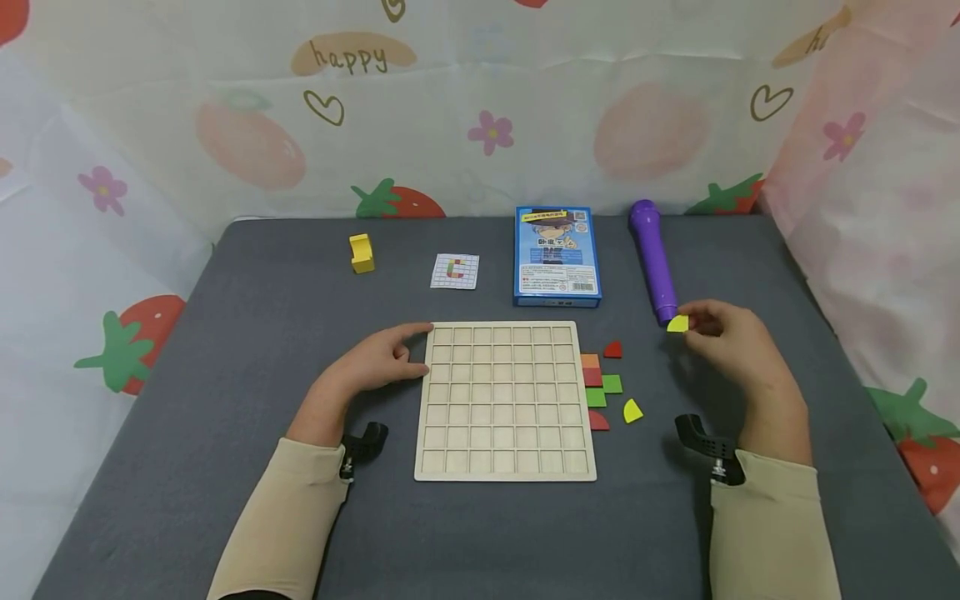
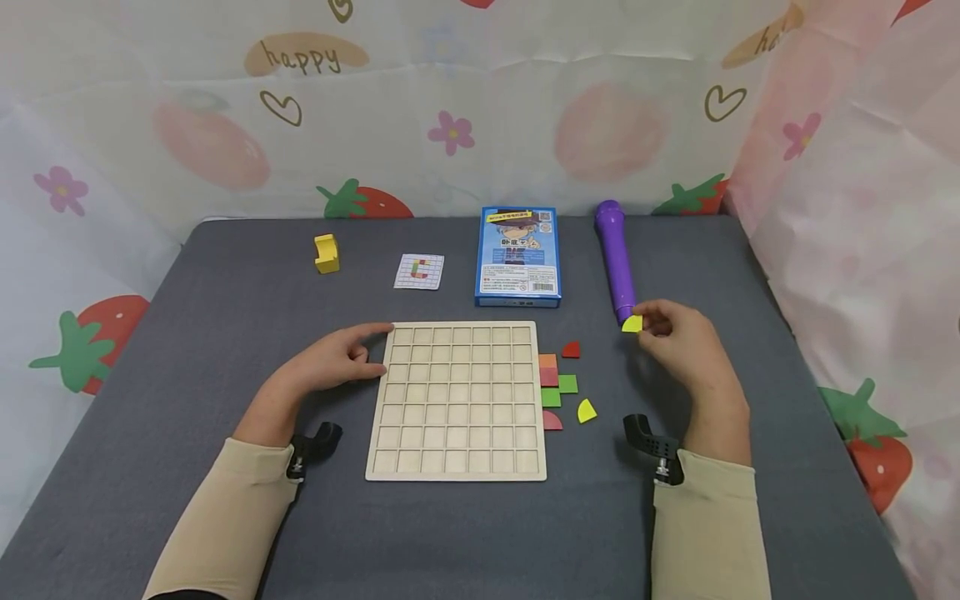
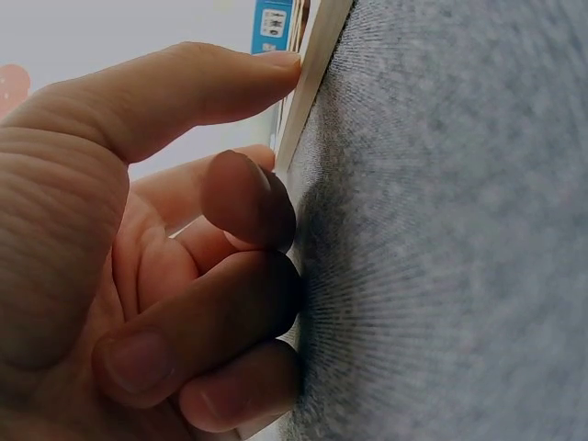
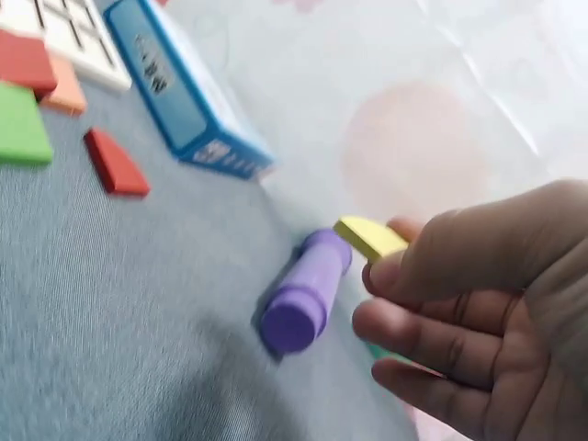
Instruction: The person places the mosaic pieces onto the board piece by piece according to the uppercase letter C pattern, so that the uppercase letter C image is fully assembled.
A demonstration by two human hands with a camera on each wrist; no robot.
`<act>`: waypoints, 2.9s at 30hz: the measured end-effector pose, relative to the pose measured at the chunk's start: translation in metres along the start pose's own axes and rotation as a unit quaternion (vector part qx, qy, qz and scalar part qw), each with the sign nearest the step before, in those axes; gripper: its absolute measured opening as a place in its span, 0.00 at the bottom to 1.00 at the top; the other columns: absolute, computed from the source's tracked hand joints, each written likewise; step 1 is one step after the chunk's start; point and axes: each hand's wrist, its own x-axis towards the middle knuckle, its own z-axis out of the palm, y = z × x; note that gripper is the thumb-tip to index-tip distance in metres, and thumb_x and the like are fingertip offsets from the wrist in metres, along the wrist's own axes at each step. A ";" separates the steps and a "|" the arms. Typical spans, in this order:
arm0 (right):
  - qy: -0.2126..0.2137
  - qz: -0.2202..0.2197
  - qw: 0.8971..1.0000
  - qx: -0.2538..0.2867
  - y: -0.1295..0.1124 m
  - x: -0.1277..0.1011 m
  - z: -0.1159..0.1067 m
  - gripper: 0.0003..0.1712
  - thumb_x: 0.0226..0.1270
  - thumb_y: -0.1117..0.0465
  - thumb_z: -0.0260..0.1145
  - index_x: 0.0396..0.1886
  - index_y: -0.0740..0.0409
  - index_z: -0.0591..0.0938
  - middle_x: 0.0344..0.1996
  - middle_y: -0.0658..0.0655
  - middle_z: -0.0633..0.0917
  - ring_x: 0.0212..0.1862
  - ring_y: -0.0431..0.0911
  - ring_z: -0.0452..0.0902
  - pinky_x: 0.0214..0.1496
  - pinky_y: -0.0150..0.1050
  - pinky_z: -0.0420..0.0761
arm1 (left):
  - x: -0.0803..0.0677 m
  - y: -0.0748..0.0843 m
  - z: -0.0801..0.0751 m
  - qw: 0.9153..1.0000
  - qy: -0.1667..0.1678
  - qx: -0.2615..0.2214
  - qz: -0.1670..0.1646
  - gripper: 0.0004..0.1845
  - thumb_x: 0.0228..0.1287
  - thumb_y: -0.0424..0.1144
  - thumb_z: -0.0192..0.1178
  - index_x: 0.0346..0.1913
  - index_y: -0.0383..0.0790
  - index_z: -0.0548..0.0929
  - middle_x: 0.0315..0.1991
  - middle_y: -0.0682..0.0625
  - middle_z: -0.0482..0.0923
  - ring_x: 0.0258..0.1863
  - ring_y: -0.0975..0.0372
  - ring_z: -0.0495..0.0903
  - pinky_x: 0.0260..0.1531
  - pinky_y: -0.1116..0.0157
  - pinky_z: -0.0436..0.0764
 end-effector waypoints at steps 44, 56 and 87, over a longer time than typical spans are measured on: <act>-0.032 -0.098 0.874 0.474 -0.086 0.007 0.070 0.20 0.74 0.69 0.65 0.64 0.66 0.82 0.52 0.55 0.88 0.56 0.46 0.84 0.59 0.37 0.79 | 0.002 -0.001 0.002 1.000 0.013 0.020 0.000 0.38 0.66 0.40 0.69 0.78 0.42 0.67 0.18 0.53 0.67 0.17 0.62 0.64 0.22 0.63 0.66; -0.040 -0.046 0.823 0.565 -0.088 0.012 0.080 0.22 0.75 0.70 0.64 0.65 0.72 0.78 0.46 0.57 0.86 0.43 0.45 0.87 0.56 0.39 0.81 | 0.002 -0.002 0.003 0.999 0.014 0.032 0.003 0.38 0.67 0.40 0.69 0.77 0.42 0.67 0.18 0.53 0.68 0.17 0.62 0.65 0.23 0.63 0.67; -0.203 0.084 0.719 0.659 -0.105 0.010 0.095 0.32 0.80 0.73 0.52 0.80 0.65 0.58 0.44 0.58 0.79 0.47 0.45 0.82 0.59 0.36 0.78 | 0.002 -0.002 0.003 1.000 0.014 0.024 0.000 0.38 0.67 0.41 0.69 0.77 0.42 0.66 0.19 0.52 0.71 0.18 0.61 0.68 0.24 0.62 0.68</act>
